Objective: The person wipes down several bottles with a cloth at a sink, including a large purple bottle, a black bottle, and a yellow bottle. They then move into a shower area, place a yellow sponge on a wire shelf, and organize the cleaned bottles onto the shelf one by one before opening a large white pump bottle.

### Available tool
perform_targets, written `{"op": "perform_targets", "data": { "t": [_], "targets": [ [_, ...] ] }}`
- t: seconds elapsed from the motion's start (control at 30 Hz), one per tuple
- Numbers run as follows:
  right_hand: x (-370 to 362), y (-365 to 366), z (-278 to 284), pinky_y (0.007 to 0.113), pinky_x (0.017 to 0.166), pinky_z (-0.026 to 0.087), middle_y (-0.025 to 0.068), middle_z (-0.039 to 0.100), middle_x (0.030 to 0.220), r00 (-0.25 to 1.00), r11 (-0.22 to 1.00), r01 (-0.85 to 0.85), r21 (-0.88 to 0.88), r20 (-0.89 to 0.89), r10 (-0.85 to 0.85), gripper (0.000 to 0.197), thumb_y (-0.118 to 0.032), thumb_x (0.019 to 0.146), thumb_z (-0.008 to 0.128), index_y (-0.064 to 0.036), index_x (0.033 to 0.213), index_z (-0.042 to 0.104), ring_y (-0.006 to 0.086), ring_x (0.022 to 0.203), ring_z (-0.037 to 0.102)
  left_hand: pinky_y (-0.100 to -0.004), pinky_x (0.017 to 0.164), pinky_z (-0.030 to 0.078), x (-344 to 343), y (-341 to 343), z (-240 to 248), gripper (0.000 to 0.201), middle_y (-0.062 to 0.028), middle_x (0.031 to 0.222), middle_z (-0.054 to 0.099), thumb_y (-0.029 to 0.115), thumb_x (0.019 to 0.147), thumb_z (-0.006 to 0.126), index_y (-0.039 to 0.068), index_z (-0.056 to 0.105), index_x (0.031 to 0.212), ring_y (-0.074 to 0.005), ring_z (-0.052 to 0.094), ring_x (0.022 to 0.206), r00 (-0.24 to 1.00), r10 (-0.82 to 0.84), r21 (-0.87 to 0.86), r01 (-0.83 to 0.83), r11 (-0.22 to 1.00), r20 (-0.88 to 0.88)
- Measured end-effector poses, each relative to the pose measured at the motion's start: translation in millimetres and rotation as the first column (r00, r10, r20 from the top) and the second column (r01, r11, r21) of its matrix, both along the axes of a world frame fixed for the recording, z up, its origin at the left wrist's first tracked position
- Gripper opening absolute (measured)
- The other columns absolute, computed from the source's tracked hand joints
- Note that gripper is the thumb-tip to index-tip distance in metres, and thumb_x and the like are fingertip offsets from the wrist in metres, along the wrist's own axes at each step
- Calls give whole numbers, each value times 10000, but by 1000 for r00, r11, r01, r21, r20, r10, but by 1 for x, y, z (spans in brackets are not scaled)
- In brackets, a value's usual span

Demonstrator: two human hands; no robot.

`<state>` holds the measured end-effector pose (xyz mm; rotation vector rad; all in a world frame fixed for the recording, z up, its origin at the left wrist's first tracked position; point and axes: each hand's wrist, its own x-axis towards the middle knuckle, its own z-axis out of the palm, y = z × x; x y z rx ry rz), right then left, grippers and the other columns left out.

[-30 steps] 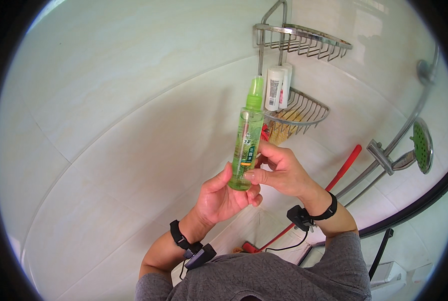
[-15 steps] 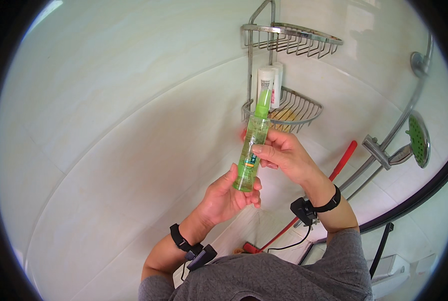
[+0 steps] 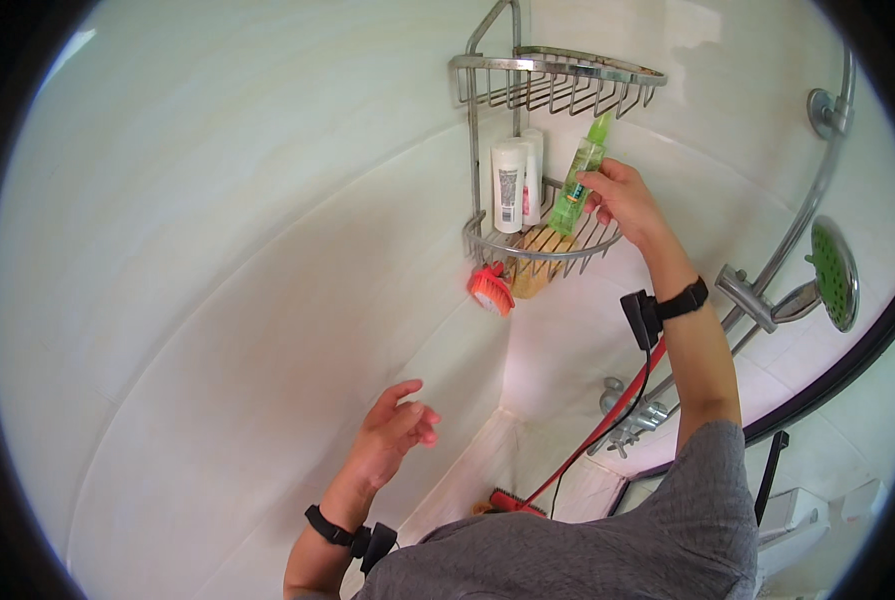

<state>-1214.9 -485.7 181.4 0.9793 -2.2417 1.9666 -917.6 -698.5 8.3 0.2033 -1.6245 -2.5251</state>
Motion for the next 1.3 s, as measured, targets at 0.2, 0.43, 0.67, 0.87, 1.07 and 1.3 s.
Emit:
{"op": "perform_targets", "data": {
  "t": [0.2, 0.43, 0.67, 0.87, 1.07, 1.3],
  "targets": [
    [-48, -9, 7, 222, 420, 399, 40, 567, 770, 990, 966, 38, 256, -138, -3, 166, -146, 832, 573, 3, 899, 546, 100, 597, 555, -323, 684, 454, 18, -18, -28, 464, -125, 883, 572, 147, 892, 481, -20, 283, 1278, -188, 557, 717, 992, 61, 56, -68, 996, 112],
    [-69, -28, 7, 241, 448, 473, 81, 614, 791, 990, 946, 40, 321, -138, 5, 163, -65, 799, 591, 31, 930, 585, 129, 601, 605, -339, 658, 463, 39, -25, -57, 455, -136, 869, 574, 140, 888, 483, -17, 295, 1271, -196, 563, 699, 967, 166, 95, -187, 978, 192],
    [-72, -29, 6, 242, 463, 488, 89, 615, 747, 994, 954, 55, 295, -108, -24, 171, -75, 773, 632, 40, 895, 597, 136, 582, 608, -345, 659, 470, 54, -33, -78, 407, -124, 859, 579, 122, 864, 498, 26, 367, 1238, -194, 570, 700, 945, 249, 125, -279, 952, 214],
    [-68, -23, 1, 272, 441, 492, 123, 619, 748, 980, 945, 155, 287, -166, -110, 329, -97, 741, 675, 57, 1004, 550, 160, 585, 611, -338, 651, 474, 55, -33, -81, 392, -117, 841, 586, 120, 859, 507, 35, 389, 1223, -191, 574, 682, 948, 246, 150, -278, 949, 202],
    [-13, -7, -11, 260, 545, 488, 125, 625, 785, 866, 947, 300, 115, -448, -220, 341, -109, 785, 631, 31, 1078, 528, 160, 600, 607, -314, 639, 475, 53, -30, -88, 355, -112, 841, 592, 117, 863, 502, 21, 432, 1197, -182, 573, 665, 945, 217, 122, -252, 960, 245],
    [171, 7, -67, 247, 570, 460, 34, 622, 737, 842, 954, -197, 225, -459, 282, 256, -108, 793, 628, -40, 1034, 574, 104, 623, 576, -261, 622, 463, 69, -27, -112, 219, -69, 728, 616, 186, 858, 550, -2, 617, 949, -118, 572, 652, 923, 279, -314, -191, 930, 264]
  ]
}}
